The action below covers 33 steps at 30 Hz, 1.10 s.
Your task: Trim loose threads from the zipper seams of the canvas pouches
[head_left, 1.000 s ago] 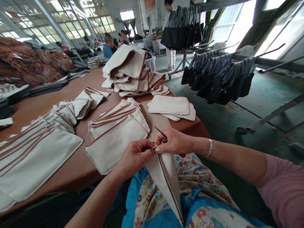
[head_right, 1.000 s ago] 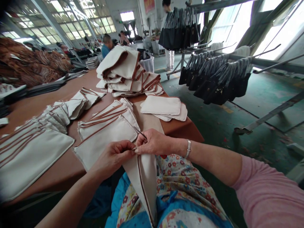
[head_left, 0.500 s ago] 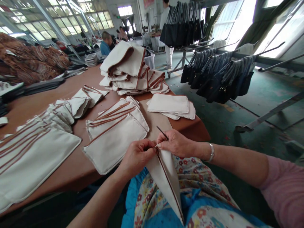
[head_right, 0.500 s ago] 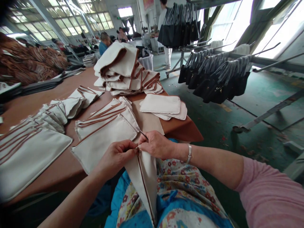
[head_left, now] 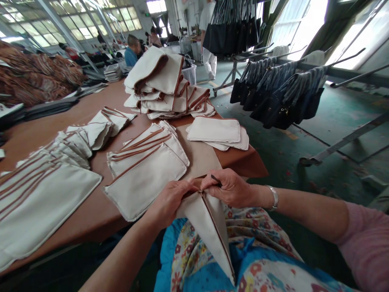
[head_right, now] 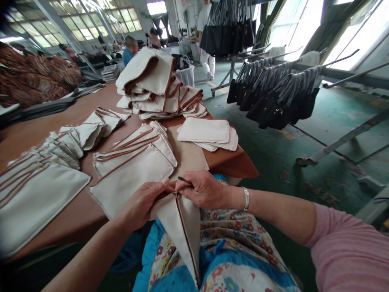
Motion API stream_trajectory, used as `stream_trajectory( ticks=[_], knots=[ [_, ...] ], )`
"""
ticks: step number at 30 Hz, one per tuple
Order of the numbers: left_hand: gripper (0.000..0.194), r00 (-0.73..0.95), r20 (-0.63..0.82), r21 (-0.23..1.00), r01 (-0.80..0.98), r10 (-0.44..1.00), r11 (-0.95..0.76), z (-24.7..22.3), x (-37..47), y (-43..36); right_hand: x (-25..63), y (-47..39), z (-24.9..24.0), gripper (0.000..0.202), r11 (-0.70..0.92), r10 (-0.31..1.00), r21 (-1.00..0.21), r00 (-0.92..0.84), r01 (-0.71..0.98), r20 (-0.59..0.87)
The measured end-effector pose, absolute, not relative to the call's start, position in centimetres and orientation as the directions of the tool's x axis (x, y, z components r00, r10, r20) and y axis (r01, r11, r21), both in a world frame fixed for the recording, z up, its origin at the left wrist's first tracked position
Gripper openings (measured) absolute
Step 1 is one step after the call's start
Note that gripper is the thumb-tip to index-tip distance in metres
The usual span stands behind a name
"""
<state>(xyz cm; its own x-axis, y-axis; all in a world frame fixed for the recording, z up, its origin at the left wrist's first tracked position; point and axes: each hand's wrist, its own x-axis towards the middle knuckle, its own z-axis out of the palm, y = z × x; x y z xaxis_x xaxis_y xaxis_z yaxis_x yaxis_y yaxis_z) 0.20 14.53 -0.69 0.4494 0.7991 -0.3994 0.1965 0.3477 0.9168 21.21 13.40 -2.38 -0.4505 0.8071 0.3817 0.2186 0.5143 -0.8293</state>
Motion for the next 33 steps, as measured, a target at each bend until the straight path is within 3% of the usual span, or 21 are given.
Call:
stream_trajectory(
  ticks=[3,6,8,13,17,20,26,31,33],
  knots=[
    [0.037,0.51,-0.485,0.871,0.206,0.71,0.446,-0.4,0.5,14.5,21.4,13.2,-3.0,0.013,0.591,0.77,-0.772,-0.45,0.234,0.452],
    [0.039,0.505,-0.459,0.888,0.294,0.731,0.354,-0.1,0.5,14.4,21.6,13.1,-3.2,0.012,0.615,0.745,-0.763,-0.46,0.197,0.482],
    [0.038,0.508,-0.393,0.904,0.368,0.766,0.22,0.2,0.3,14.3,22.0,13.2,-2.9,0.009,0.54,0.771,-0.828,-0.486,0.154,0.412],
    [0.03,0.582,-0.211,0.905,0.42,0.785,-0.068,1.6,0.3,14.2,22.9,14.5,-0.9,0.034,0.124,0.796,-0.99,-0.601,0.061,0.062],
    [0.029,0.569,-0.156,0.864,0.475,0.807,-0.167,2.5,0.4,14.2,22.8,15.9,0.3,0.037,0.109,0.69,-0.986,-0.723,0.126,-0.016],
    [0.033,0.555,-0.134,0.891,0.431,0.821,-0.146,2.1,0.6,13.8,22.3,16.1,0.0,0.03,0.17,0.657,-0.982,-0.753,0.086,0.048],
    [0.035,0.558,-0.204,0.979,0.111,0.804,0.172,-0.4,0.2,13.5,21.7,14.9,-1.5,0.032,-0.009,0.729,-0.999,-0.684,-0.054,0.03],
    [0.039,0.746,-0.314,0.94,0.33,0.587,0.083,-0.8,-2.7,14.7,23.2,14.5,-0.9,0.031,-0.029,0.802,-1.0,-0.597,-0.011,-0.017],
    [0.036,0.765,-0.386,0.913,0.396,0.515,0.097,-0.3,-3.7,14.8,24.5,15.0,-0.6,0.032,0.009,0.776,-0.996,-0.629,0.092,-0.051]
  ],
)
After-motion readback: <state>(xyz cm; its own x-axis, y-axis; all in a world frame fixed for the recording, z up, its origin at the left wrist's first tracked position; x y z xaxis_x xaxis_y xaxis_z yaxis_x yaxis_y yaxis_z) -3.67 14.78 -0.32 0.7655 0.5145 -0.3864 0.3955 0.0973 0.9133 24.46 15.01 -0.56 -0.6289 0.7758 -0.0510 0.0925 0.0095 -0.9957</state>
